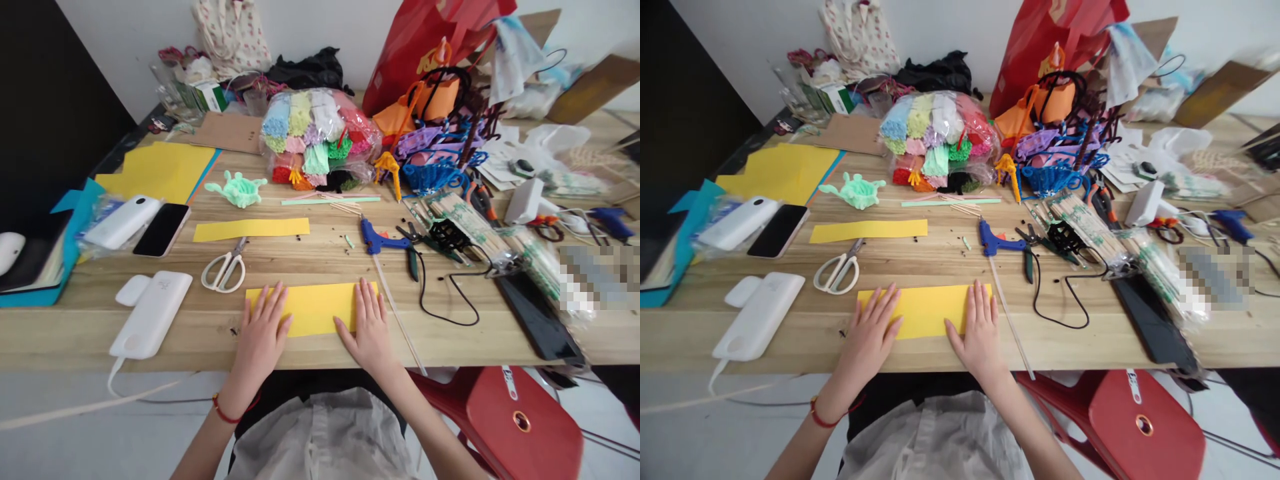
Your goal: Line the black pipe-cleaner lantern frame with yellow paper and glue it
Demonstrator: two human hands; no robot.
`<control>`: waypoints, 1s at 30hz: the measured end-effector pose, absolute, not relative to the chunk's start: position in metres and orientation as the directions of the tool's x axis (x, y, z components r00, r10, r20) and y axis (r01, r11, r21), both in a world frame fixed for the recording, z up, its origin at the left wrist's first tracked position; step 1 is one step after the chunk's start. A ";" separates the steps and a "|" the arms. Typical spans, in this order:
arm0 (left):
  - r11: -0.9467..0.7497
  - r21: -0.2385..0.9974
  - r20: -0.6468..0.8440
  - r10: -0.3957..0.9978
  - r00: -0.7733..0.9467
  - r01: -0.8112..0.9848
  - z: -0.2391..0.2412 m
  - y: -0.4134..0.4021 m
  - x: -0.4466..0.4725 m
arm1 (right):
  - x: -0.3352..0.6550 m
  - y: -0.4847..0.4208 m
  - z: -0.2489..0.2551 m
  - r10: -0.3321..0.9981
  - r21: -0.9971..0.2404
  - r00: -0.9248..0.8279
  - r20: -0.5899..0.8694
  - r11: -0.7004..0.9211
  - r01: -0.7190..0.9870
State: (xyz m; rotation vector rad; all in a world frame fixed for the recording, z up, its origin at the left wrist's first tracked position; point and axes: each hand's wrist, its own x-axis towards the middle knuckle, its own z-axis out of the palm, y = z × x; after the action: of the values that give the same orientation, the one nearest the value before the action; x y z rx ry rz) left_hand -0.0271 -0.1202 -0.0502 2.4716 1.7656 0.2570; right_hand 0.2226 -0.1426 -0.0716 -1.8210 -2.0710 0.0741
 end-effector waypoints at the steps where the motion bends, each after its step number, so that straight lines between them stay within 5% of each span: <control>1: -0.296 0.158 0.102 0.954 0.283 0.942 -0.051 -0.121 -0.035 | 0.223 -0.143 -0.072 0.965 -0.293 -0.066 0.253 0.141 0.945; 8: -0.297 0.131 0.207 0.941 0.267 0.946 -0.049 -0.118 -0.033 | 0.204 -0.140 -0.063 0.969 -0.232 -0.012 0.247 0.072 0.970; 11: -0.539 0.119 0.165 0.839 0.519 0.834 -0.049 -0.105 -0.009 | 0.188 -0.133 -0.051 0.975 -0.174 -0.154 0.160 0.181 0.968; 15: -0.658 0.088 0.113 0.752 0.649 0.748 -0.049 -0.085 0.007 | 0.189 -0.120 -0.037 0.946 -0.148 -0.318 0.064 0.324 0.934; 30: -0.684 -0.087 -0.004 0.727 0.687 0.724 -0.033 -0.068 -0.044 | 0.240 -0.048 -0.016 0.618 -0.135 -0.776 -0.122 0.765 0.630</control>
State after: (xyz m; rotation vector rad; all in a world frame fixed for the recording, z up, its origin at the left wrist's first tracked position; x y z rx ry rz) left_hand -0.0442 -0.0684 -0.0330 2.9571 1.2741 -0.0613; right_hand 0.2397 -0.0479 -0.0162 -1.0688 -3.0167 0.2708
